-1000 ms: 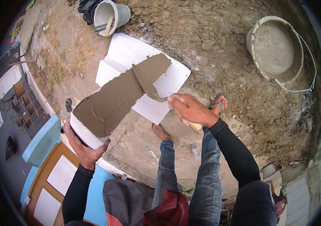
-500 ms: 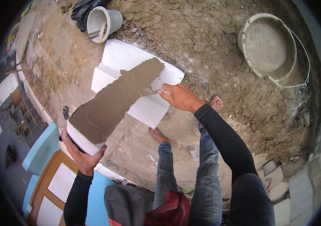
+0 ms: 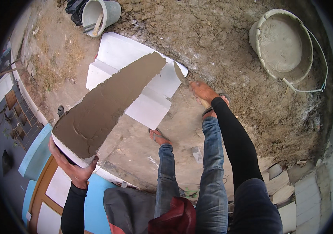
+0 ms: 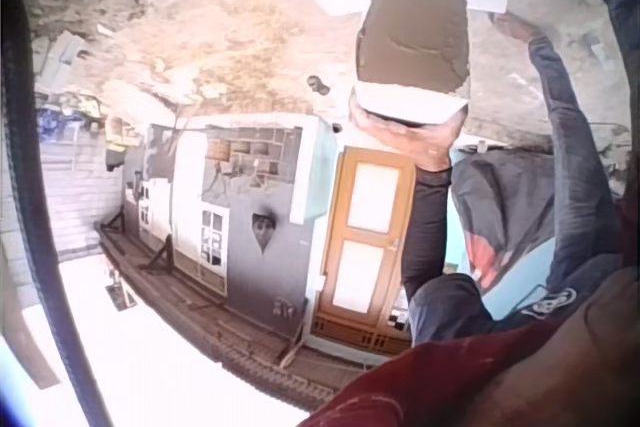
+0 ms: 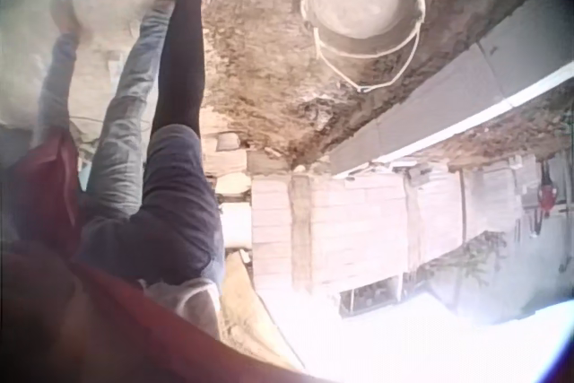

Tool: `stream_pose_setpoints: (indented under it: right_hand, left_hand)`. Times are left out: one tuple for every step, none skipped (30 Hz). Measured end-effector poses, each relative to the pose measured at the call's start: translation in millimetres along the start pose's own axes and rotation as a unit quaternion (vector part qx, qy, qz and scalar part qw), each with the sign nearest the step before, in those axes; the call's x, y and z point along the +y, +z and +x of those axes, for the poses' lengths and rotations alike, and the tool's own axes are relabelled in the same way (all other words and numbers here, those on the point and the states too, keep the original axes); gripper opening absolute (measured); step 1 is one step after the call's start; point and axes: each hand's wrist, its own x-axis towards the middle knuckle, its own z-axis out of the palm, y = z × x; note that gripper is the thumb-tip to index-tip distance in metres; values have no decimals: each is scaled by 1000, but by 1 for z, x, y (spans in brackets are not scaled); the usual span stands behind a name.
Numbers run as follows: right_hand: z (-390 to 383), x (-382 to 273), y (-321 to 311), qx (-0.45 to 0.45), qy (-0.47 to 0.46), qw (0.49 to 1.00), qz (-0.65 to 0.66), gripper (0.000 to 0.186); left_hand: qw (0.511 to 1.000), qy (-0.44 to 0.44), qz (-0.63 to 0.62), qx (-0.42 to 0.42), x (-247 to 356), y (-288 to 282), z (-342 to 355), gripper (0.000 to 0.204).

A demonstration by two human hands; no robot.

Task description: The person applies mortar to a lightweight concrete block using a trowel, then places it onto a curved wall and hammers it into position.

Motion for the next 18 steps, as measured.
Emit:
stream_pose_setpoints:
  right_hand:
    - [-4,-11,2,-15,15,997,77,49]
    - [0,-26,5,-19,22,996,87,46]
    - [13,-44,7,-24,30,995,97,44]
    - [29,-61,11,-30,38,993,106,42]
    - [46,-74,14,-45,41,993,100,39]
    - [58,-81,18,-61,52,993,91,38]
    - [65,-83,20,-74,63,992,79,38]
    - [67,-80,19,-87,77,991,72,39]
    - [60,-73,19,-97,92,989,64,39]
    - [46,-64,16,-102,105,988,57,40]
    - [22,-54,6,-118,111,987,18,42]
    - [-11,-42,-5,-132,114,984,-23,44]
    - [-48,-33,-14,-161,108,978,-74,49]
    - [-92,-24,-15,-53,78,984,-150,53]
    - [-131,-21,-19,-64,114,991,-20,55]
    - [-174,-19,-26,-58,44,995,-67,54]
    - [-215,-19,-32,-18,67,997,-21,54]
    - [-249,-19,-34,63,-37,993,-97,58]
  left_hand:
    - [1000,-3,-7,0,0,0,1,122]
    - [1000,-4,-13,-4,0,-1,1,122]
    - [1000,-6,-29,-6,-1,-1,1,122]
    - [1000,0,-12,-2,-1,-1,2,122]
    - [1000,4,-8,1,-1,-1,2,122]
    - [1000,9,-4,-3,0,-2,2,122]
    - [1000,10,1,-3,0,-1,2,122]
    - [1000,14,7,-4,-1,-1,2,122]
    - [1000,22,6,-4,0,-2,2,122]
    - [999,7,-53,-2,-1,0,4,122]
    - [999,-12,-46,-9,0,-2,3,122]
    - [998,-10,-58,-2,0,0,4,117]
    - [996,-17,-88,-1,1,1,5,112]
    - [998,-13,-65,2,1,0,5,112]
    - [999,-11,-34,0,3,-1,6,111]
    - [1000,4,-27,8,4,-2,6,112]
    - [999,-5,-36,-1,6,-3,7,114]
    - [999,4,-39,6,8,-2,9,112]
